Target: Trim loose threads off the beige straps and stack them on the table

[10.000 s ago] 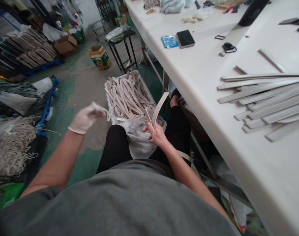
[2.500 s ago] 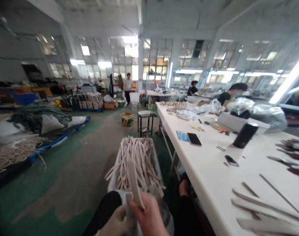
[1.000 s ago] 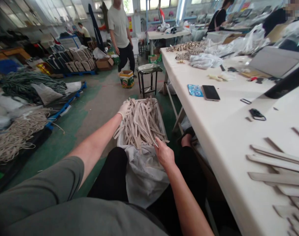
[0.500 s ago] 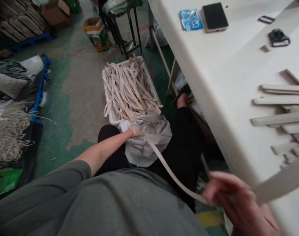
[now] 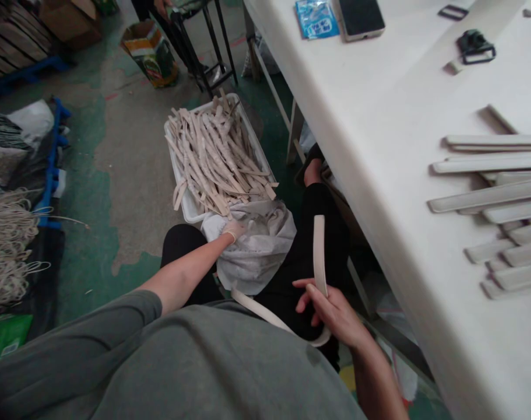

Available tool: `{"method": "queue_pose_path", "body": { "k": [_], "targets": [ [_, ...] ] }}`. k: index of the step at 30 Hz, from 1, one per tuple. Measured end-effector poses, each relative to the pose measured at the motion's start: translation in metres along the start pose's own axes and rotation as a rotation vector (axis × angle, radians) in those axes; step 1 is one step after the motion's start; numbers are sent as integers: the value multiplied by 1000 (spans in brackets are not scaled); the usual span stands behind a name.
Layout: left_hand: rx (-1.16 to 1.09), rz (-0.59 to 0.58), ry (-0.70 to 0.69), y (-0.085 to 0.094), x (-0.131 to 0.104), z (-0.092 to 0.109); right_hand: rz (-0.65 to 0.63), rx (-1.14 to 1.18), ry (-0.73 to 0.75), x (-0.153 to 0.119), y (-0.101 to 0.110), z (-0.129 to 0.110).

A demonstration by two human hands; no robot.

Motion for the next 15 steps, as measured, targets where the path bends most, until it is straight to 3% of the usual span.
{"method": "queue_pose_path", "body": {
  "k": [6, 13, 15],
  "targets": [
    [-89, 36, -38, 15, -6, -1, 75, 57, 14, 8, 4, 9],
    [-138, 8, -38, 5, -9, 16, 92, 89, 55, 12, 1, 12],
    [-159, 10, -41, 9, -11, 21, 102, 101, 63, 12, 2, 12]
  ]
}}
Point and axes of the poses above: each hand's wrist, its own x-axis towards the middle knuckle, its own y-axis out of the back of the hand, z = x × y, the point moved 8 cm from there along x, towards the middle knuckle, and after that the axes turned 2 degrees about z, right-handed, at the moved point
